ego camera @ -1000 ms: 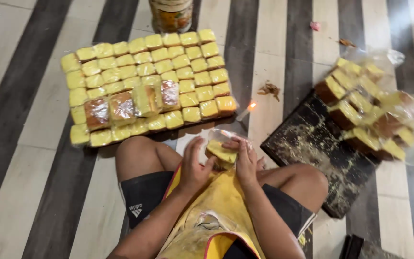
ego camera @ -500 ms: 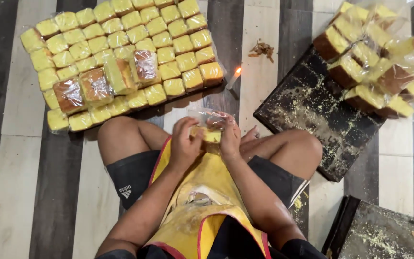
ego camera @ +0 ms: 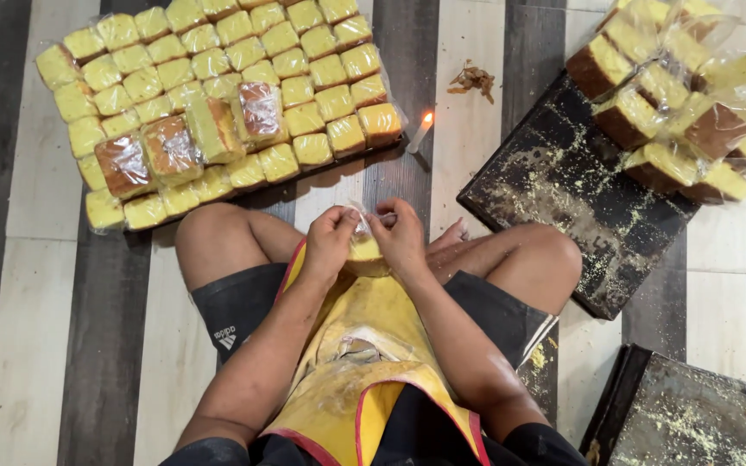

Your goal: The person sits on the floor and wraps rectangular cake slices in clear plastic wrap, pressing the wrap around each cake and holding the seam near a lit candle to shrink and seal it. Wrapped cakes are placed onto a tray beside them while unwrapped cakes are taken from an adjacent tray.

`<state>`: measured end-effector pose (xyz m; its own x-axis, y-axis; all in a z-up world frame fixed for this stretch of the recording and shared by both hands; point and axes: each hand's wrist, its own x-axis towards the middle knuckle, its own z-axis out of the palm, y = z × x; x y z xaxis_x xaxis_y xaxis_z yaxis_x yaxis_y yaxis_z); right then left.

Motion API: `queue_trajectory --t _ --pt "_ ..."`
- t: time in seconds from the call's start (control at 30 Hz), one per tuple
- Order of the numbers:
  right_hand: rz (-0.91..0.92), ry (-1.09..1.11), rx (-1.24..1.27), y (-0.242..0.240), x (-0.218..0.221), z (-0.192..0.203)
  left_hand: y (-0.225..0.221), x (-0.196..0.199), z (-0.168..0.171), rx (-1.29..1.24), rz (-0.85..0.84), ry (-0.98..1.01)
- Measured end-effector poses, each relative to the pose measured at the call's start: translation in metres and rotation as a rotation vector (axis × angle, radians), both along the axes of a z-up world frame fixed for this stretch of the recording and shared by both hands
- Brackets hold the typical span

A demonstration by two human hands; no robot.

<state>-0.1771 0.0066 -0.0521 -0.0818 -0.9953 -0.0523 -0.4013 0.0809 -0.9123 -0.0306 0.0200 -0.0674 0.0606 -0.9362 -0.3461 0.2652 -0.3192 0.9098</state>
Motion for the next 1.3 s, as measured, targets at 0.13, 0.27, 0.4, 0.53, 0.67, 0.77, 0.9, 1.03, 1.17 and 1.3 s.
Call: queue_trajectory --t 0.13,0.27,0.4,0.53,0.67,0.77,0.9,1.03,1.17,1.3 --pt "0.116 -0.059 0.107 0.006 -0.003 0.026 -0.011 0.001 0.008 -0.133 0.064 0.065" --pt "0.294 -0.003 -0.142 0.002 -0.008 0.028 -0.028 -0.003 -0.001 -0.140 0.047 -0.093" --pt "0.197 -0.177 0.053 -0.020 -0.018 0.020 -0.057 -0.020 0.033 -0.031 0.073 0.059" --pt "-0.003 -0.146 0.249 -0.059 -0.038 0.041 -0.088 -0.037 0.032 -0.185 -0.001 0.143" --pt "-0.146 -0.325 0.117 -0.085 -0.054 0.019 -0.102 -0.050 0.038 -0.193 -0.153 -0.256" --pt "-0.193 -0.465 0.122 -0.093 -0.059 -0.009 -0.109 -0.058 0.046 -0.177 -0.161 -0.384" --pt "-0.237 -0.561 0.125 -0.104 -0.058 -0.028 -0.124 -0.063 0.027 -0.253 -0.139 -0.476" --pt "-0.248 -0.595 0.184 -0.108 -0.057 -0.011 -0.130 -0.066 0.031 -0.205 -0.142 -0.520" --pt "-0.256 -0.573 0.194 -0.109 -0.055 -0.013 -0.130 -0.065 0.020 -0.180 -0.120 -0.507" --pt "-0.235 -0.628 0.148 -0.103 -0.050 -0.010 -0.124 -0.059 0.005 -0.159 -0.126 -0.585"
